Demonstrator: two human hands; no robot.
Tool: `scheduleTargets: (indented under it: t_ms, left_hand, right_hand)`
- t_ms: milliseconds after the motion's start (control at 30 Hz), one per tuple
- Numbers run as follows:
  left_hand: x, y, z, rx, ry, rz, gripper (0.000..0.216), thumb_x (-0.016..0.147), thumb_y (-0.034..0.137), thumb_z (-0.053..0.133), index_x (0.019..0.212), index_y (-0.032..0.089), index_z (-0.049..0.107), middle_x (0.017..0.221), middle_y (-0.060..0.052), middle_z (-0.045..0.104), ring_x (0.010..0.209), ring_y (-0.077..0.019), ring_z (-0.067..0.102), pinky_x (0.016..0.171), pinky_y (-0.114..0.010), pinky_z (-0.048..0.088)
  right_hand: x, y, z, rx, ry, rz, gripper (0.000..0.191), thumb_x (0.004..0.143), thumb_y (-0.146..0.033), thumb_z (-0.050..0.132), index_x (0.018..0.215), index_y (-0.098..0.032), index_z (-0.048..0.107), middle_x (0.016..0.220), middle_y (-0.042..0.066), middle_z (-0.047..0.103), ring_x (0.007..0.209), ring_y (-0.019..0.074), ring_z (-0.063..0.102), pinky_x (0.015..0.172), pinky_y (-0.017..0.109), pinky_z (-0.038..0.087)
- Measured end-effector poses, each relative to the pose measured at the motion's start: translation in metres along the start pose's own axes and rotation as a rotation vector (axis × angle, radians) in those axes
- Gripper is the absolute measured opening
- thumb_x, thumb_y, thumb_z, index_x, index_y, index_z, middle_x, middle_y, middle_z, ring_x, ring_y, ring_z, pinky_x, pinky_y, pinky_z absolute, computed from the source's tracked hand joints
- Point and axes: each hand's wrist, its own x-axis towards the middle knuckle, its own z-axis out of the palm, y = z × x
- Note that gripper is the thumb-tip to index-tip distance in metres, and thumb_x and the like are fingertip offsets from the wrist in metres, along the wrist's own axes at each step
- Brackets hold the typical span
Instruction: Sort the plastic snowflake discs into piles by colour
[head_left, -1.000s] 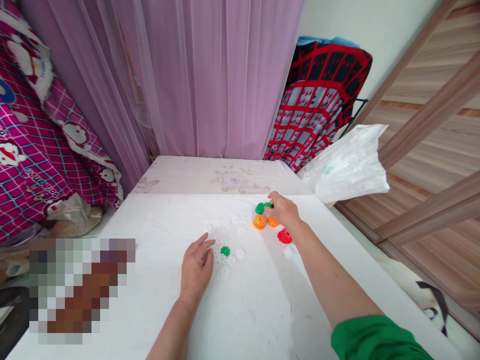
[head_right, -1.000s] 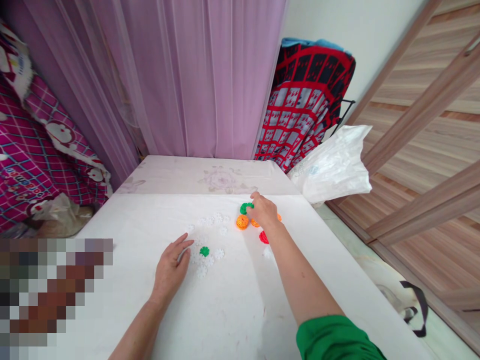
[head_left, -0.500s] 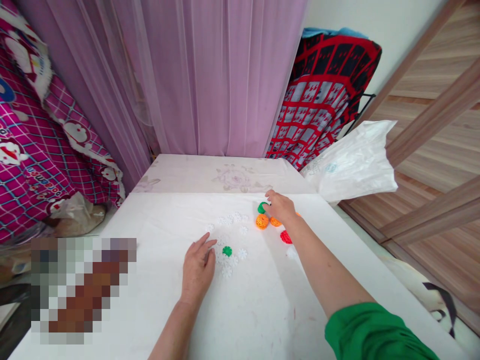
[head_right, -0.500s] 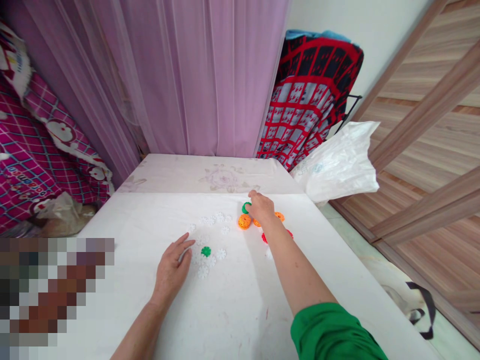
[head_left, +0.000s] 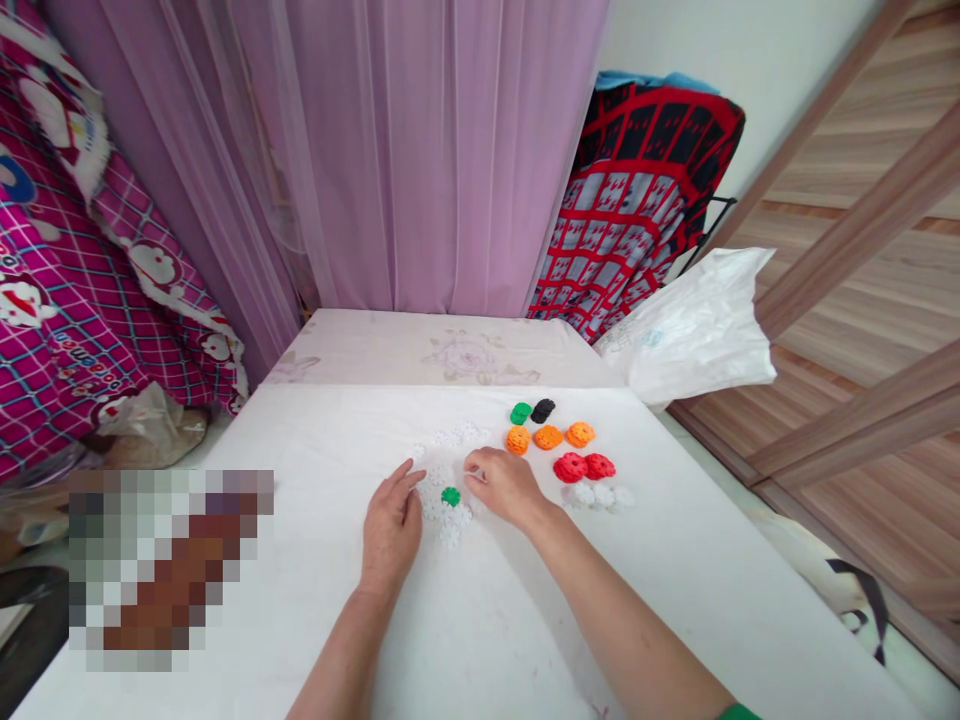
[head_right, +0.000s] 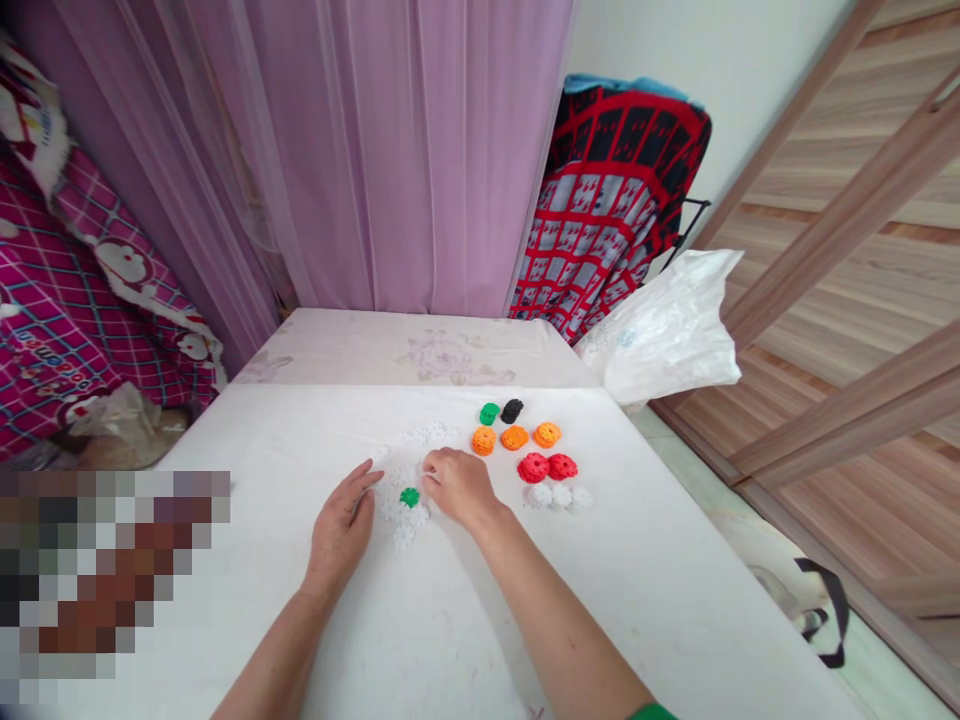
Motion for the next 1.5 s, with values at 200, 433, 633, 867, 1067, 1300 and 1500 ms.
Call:
scheduleTargets:
  t_ms: [200, 433, 633, 867, 1067, 1300, 1500]
  left_hand:
    - [0.001, -0.001, 0.001, 0.0, 0.001, 0.009, 0.032, 0.087, 0.023, 0.044, 0.106, 0.023, 0.069, 0.126, -0.008, 0.065, 0.116, -0.0227, 0.061, 0.101, -0.046, 0.048]
    - [0.001, 0.001, 0.002, -0.004, 0.002, 0.004, 0.031, 0.086, 0.022, 0.045, 0.105, 0.022, 0.069, 0.126, -0.008, 0.065, 0.115, -0.0232, 0.061, 0.1, -0.046, 0.048]
    - [0.0, 0.0, 0.002, -0.01, 0.007, 0.007, 0.03, 0.085, 0.022, 0.046, 0.105, 0.023, 0.07, 0.126, -0.007, 0.065, 0.114, -0.0228, 0.062, 0.101, -0.046, 0.048]
    - [0.0, -0.001, 0.003, -0.002, -0.003, 0.005, 0.03, 0.086, 0.023, 0.047, 0.105, 0.024, 0.07, 0.126, -0.008, 0.065, 0.115, -0.0234, 0.061, 0.101, -0.047, 0.047]
    - [-0.001, 0.0, 0.001, 0.006, -0.012, -0.008, 0.03, 0.086, 0.025, 0.046, 0.105, 0.026, 0.07, 0.127, -0.006, 0.064, 0.114, -0.0237, 0.061, 0.103, -0.049, 0.045]
    - [-0.001, 0.0, 0.001, 0.02, -0.015, -0.002, 0.03, 0.087, 0.026, 0.045, 0.104, 0.026, 0.07, 0.127, -0.007, 0.065, 0.113, -0.0241, 0.062, 0.102, -0.051, 0.045]
    - [-0.001, 0.001, -0.001, 0.03, -0.018, 0.005, 0.03, 0.087, 0.027, 0.046, 0.103, 0.026, 0.071, 0.126, -0.006, 0.065, 0.112, -0.0233, 0.063, 0.102, -0.049, 0.046]
  right_hand:
    - [-0.003, -0.023, 0.011, -0.005, -0.114, 0.01, 0.024, 0.081, -0.03, 0.058, 0.103, -0.026, 0.067, 0.107, 0.002, 0.067, 0.098, 0.018, 0.062, 0.077, 0.026, 0.041]
    - [-0.008, -0.033, 0.009, -0.043, -0.157, -0.031, 0.019, 0.08, -0.027, 0.057, 0.094, -0.026, 0.069, 0.099, 0.002, 0.066, 0.092, 0.0177, 0.063, 0.072, 0.026, 0.04]
    - [-0.009, -0.031, 0.014, 0.011, -0.146, 0.01, 0.019, 0.078, -0.027, 0.059, 0.095, -0.027, 0.068, 0.098, 0.001, 0.068, 0.091, 0.0171, 0.064, 0.072, 0.025, 0.04]
    - [-0.008, -0.017, 0.009, 0.156, -0.089, 0.021, 0.013, 0.08, -0.026, 0.059, 0.084, -0.026, 0.071, 0.087, -0.002, 0.071, 0.081, 0.0138, 0.063, 0.069, 0.022, 0.04]
    - [0.016, 0.048, -0.022, 0.305, 0.164, 0.24, 0.017, 0.083, -0.027, 0.052, 0.085, -0.022, 0.068, 0.084, -0.001, 0.072, 0.076, 0.0137, 0.063, 0.066, 0.022, 0.042]
    - [0.052, 0.112, -0.033, 0.268, 0.35, 0.508, 0.019, 0.084, -0.024, 0.05, 0.095, -0.02, 0.065, 0.09, 0.001, 0.072, 0.079, 0.0128, 0.065, 0.07, 0.022, 0.045]
    - [0.066, 0.12, -0.028, 0.249, 0.318, 0.52, 0.022, 0.086, -0.025, 0.048, 0.099, -0.019, 0.065, 0.093, 0.001, 0.073, 0.081, 0.0117, 0.065, 0.071, 0.021, 0.045]
